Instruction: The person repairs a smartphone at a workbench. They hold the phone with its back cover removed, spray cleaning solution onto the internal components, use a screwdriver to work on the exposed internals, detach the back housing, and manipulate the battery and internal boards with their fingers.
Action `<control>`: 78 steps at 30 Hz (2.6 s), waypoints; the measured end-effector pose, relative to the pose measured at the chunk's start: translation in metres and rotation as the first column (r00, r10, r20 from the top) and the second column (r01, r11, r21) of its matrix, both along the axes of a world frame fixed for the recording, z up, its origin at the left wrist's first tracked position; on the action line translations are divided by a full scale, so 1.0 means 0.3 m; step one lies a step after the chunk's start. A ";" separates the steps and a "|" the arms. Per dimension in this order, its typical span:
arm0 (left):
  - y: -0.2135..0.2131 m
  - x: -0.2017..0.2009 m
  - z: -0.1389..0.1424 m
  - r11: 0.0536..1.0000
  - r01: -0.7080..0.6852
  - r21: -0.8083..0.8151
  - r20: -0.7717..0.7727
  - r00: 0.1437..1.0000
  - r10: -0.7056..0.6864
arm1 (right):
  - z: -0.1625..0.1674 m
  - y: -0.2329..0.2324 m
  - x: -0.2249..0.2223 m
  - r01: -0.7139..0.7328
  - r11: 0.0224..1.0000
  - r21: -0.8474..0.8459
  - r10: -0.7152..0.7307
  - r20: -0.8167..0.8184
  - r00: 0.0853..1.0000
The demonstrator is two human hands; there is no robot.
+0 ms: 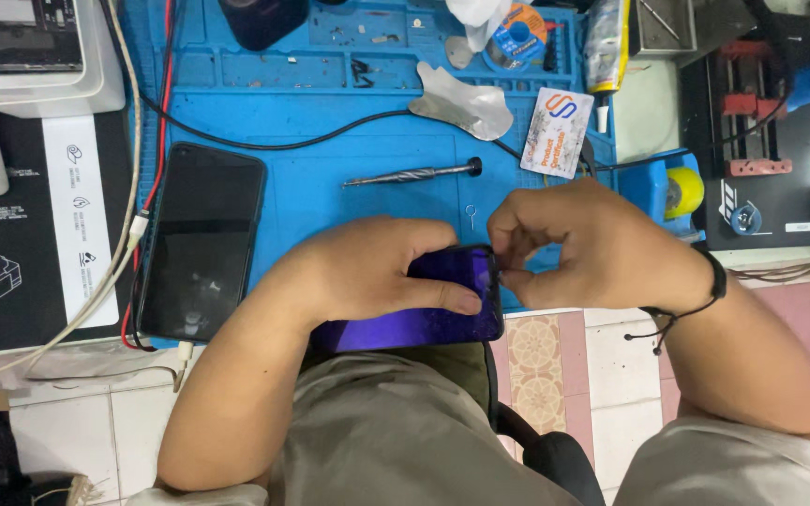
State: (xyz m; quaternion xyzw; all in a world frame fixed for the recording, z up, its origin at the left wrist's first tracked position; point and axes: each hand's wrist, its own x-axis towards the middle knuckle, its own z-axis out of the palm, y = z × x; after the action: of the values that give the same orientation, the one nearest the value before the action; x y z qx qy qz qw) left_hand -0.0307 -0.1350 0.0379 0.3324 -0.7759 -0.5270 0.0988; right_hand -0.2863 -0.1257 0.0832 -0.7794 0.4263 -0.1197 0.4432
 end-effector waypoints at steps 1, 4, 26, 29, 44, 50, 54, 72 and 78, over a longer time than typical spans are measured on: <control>-0.003 -0.004 -0.005 1.000 0.010 -0.010 0.001 1.000 -0.010 | 0.000 0.003 0.005 -0.021 0.999 -0.046 0.020 -0.022 1.000; -0.009 -0.013 -0.018 1.000 0.029 0.004 0.010 1.000 -0.029 | 0.000 0.009 0.016 -0.082 0.977 -0.199 0.065 -0.090 0.994; -0.060 -0.085 -0.092 0.996 0.078 0.042 0.055 0.995 -0.080 | -0.054 -0.033 -0.005 -0.232 0.891 -0.389 0.193 -0.138 0.972; -0.063 -0.092 -0.092 0.996 0.075 0.043 0.116 0.990 -0.080 | -0.053 -0.040 -0.009 -0.245 0.891 -0.382 0.198 -0.160 0.967; -0.056 -0.078 -0.065 0.993 -0.035 0.115 0.154 0.988 0.017 | -0.125 -0.021 -0.076 0.245 0.883 0.400 -0.298 0.076 0.952; -0.041 -0.075 -0.073 0.995 -0.052 0.080 0.177 0.984 0.037 | -0.138 0.001 -0.092 0.309 0.902 0.301 -0.336 0.041 0.941; -0.031 -0.059 -0.088 0.998 -0.055 0.044 0.172 0.984 0.046 | -0.138 -0.001 -0.109 0.362 0.873 0.327 -0.401 0.057 0.914; 0.053 0.042 -0.013 0.990 0.050 0.135 -0.141 0.989 -0.031 | -0.228 -0.403 0.289 0.346 0.919 0.188 -0.378 0.178 0.908; 0.102 0.132 0.025 0.981 0.034 0.190 -0.385 0.922 0.043 | -0.237 -0.465 0.486 0.336 0.936 0.106 -0.343 0.060 0.937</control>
State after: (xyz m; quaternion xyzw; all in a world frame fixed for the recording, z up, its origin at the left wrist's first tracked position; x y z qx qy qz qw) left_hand 0.0089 -0.1043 0.0454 0.2315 -0.6855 -0.6548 0.2185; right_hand -0.1406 -0.2652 0.0120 -0.6672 0.5419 -0.2044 0.4684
